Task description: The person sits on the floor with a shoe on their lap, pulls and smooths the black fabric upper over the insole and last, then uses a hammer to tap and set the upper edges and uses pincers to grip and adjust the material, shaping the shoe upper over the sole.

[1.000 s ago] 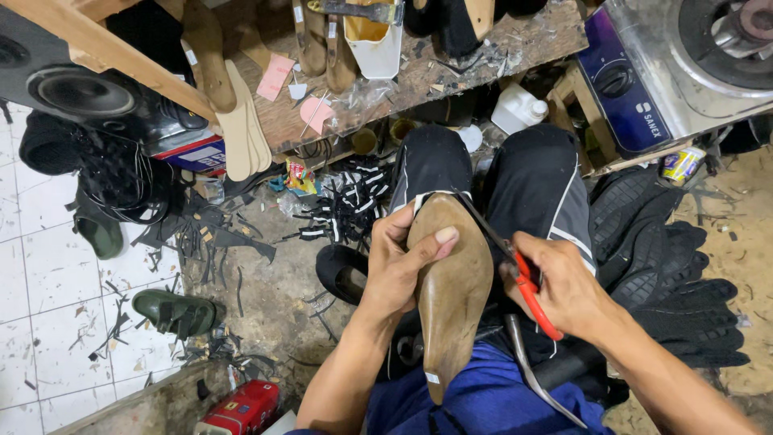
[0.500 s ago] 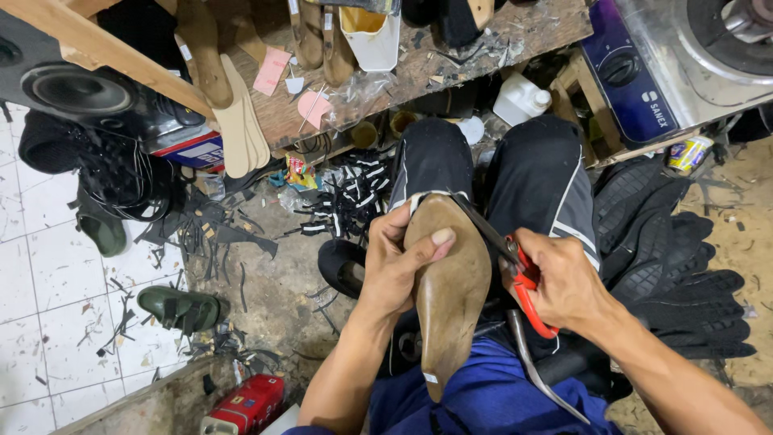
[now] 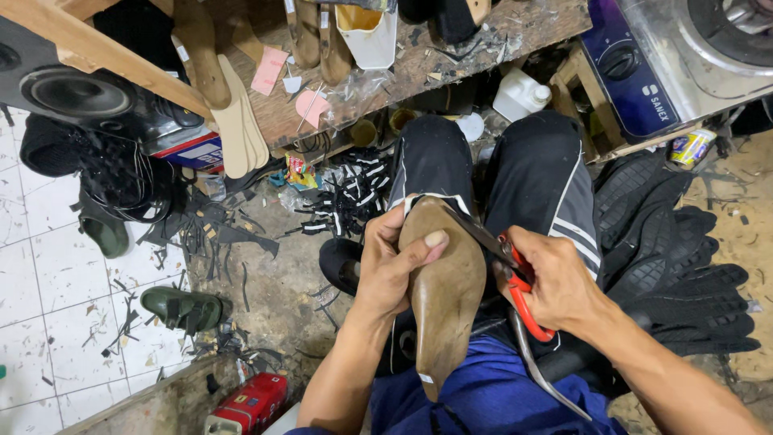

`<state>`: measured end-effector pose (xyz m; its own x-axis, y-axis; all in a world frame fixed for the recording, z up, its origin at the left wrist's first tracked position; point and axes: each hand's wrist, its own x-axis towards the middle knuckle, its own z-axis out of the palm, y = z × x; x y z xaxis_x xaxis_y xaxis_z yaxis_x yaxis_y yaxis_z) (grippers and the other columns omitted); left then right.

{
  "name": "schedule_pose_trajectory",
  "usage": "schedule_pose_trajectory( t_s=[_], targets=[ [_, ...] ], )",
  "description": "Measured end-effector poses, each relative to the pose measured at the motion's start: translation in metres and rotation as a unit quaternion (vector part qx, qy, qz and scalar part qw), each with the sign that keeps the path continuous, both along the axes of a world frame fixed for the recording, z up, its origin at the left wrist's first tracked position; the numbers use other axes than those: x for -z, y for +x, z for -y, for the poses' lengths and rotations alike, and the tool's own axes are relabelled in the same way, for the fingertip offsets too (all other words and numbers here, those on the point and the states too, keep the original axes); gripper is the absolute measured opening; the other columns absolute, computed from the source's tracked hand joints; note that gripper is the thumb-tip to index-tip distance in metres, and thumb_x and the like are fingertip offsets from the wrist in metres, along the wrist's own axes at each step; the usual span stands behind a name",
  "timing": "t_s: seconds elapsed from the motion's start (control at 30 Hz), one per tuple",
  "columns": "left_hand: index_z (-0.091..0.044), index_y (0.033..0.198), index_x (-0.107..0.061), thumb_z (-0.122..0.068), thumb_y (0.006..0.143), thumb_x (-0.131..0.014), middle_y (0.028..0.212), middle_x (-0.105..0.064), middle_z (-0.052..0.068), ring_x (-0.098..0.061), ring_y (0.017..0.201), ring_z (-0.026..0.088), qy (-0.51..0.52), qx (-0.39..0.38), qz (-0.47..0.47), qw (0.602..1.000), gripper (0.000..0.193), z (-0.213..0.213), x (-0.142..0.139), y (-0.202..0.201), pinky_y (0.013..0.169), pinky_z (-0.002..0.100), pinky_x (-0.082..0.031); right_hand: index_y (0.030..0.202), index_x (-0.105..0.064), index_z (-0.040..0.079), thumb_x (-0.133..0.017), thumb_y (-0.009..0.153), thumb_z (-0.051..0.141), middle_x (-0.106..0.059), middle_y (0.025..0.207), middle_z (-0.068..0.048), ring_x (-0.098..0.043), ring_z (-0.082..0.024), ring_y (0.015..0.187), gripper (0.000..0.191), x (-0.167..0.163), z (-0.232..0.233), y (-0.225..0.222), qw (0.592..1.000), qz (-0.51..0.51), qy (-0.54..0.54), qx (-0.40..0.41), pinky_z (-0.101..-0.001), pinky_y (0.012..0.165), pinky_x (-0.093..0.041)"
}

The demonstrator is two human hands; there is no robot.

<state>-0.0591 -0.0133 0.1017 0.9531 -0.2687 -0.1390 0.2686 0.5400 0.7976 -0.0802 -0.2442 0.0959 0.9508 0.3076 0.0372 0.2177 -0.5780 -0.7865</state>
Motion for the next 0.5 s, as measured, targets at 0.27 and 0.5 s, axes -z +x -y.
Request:
schedule_pose_trajectory(
  t_s=[0.27, 0.5],
  targets=[
    [0.004, 0.117, -0.069, -0.003, 0.088, -0.075, 0.103, -0.072, 0.005, -0.068, 0.092, 0.011, 0.007, 0.035, -0.001, 0.999, 0.031, 0.012, -0.005, -0.004, 0.085, 0.025, -0.056, 0.087, -0.044, -0.003, -0.068, 0.066, 0.007, -0.047, 0.068, -0.02, -0.047, -0.041, 0.059, 0.033, -0.013, 0.001, 0.003, 0.998, 0.06, -0.002, -0.011, -0.0455, 0.054, -0.039],
    [0.005, 0.112, -0.07, -0.001, 0.09, -0.077, 0.103, -0.066, 0.003, -0.064, 0.096, 0.01, 0.038, 0.053, 0.048, 0.997, 0.024, 0.003, -0.014, 0.0, 0.083, 0.023, -0.052, 0.079, -0.049, 0.001, -0.067, 0.066, 0.007, -0.05, 0.061, -0.018, -0.05, -0.038, 0.05, 0.023, -0.024, -0.001, 0.006, 1.0, -0.024, -0.003, -0.002, -0.0435, 0.05, -0.043]
  ],
)
